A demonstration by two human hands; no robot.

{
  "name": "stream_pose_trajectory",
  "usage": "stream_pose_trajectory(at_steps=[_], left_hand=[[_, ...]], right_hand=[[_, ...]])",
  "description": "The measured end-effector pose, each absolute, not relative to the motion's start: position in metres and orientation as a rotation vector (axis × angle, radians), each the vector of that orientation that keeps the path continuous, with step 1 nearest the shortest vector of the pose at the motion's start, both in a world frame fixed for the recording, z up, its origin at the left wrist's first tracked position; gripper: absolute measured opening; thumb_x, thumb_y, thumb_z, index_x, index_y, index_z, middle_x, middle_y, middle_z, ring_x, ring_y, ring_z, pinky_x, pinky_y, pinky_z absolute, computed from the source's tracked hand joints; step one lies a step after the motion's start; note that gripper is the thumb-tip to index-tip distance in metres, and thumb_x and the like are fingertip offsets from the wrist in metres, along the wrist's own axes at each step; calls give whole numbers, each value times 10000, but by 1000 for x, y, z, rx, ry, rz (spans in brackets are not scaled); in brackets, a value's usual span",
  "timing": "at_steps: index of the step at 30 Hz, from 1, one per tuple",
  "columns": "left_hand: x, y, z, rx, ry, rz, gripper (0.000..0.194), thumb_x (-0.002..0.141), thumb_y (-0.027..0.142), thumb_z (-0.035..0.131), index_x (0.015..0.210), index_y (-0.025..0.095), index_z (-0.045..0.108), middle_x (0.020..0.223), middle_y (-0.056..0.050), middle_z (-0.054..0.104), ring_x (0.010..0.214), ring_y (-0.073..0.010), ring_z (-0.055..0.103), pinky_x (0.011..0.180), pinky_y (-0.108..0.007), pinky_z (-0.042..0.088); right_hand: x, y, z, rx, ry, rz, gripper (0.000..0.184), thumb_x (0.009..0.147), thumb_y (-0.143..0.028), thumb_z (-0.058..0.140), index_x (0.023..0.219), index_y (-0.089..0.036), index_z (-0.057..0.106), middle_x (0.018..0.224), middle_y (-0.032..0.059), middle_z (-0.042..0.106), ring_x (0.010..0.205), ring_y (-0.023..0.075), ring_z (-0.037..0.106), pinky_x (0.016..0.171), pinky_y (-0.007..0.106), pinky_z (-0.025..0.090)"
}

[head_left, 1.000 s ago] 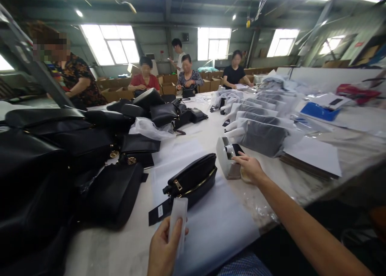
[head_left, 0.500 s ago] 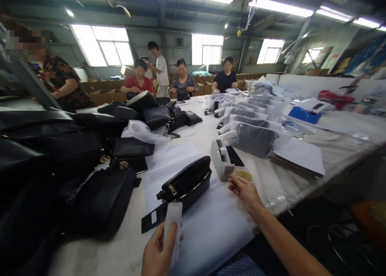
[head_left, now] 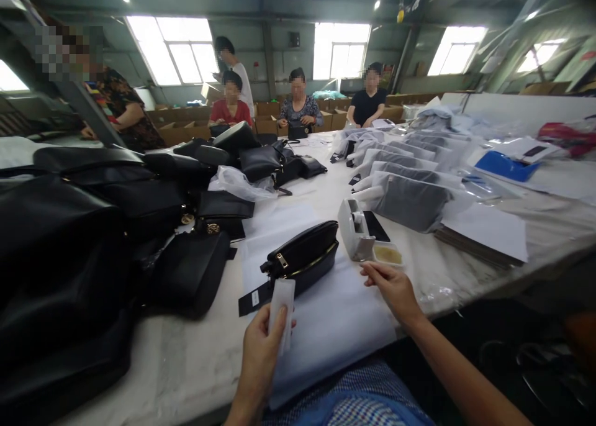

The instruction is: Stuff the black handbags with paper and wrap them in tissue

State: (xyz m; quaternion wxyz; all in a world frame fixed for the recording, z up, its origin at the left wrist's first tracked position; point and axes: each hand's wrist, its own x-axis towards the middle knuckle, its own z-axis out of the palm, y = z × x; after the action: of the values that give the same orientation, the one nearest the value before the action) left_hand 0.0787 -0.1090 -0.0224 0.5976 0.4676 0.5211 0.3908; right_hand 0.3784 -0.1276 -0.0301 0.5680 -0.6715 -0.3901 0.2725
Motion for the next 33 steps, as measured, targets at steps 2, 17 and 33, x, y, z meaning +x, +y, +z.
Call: stream_pose_trajectory(at_steps=[2,17,33], left_hand=[[80,-110,-21,1084,1198,925,421,804,541,648,983,161,669,815,-40,696,773,-215,669,614,-238,482],[81,-113,-16,1111,1161,995,362,847,486,628,983,152,651,863,-52,690,767,-207,687,649,-257,519],[78,-112,-13,955,1063,891,415,848,498,625,1041,131,655,921,-87,711,704,-166,660,572,-218,493]], right_hand=[[356,-135,-12,-1517,-1181,642,285,829,-436,685,938,-181,750,792,49,715,627,156,631,663,296,536],[246,-86,12,-1491,-1583,922,349,841,-443,639,624,-171,669,560,-2,613,526,123,535,504,230,385],[243,-89,-5,-1270,-1555,1117,205,874,-220,500,895,-190,702,769,12,677,745,176,619,708,272,484]])
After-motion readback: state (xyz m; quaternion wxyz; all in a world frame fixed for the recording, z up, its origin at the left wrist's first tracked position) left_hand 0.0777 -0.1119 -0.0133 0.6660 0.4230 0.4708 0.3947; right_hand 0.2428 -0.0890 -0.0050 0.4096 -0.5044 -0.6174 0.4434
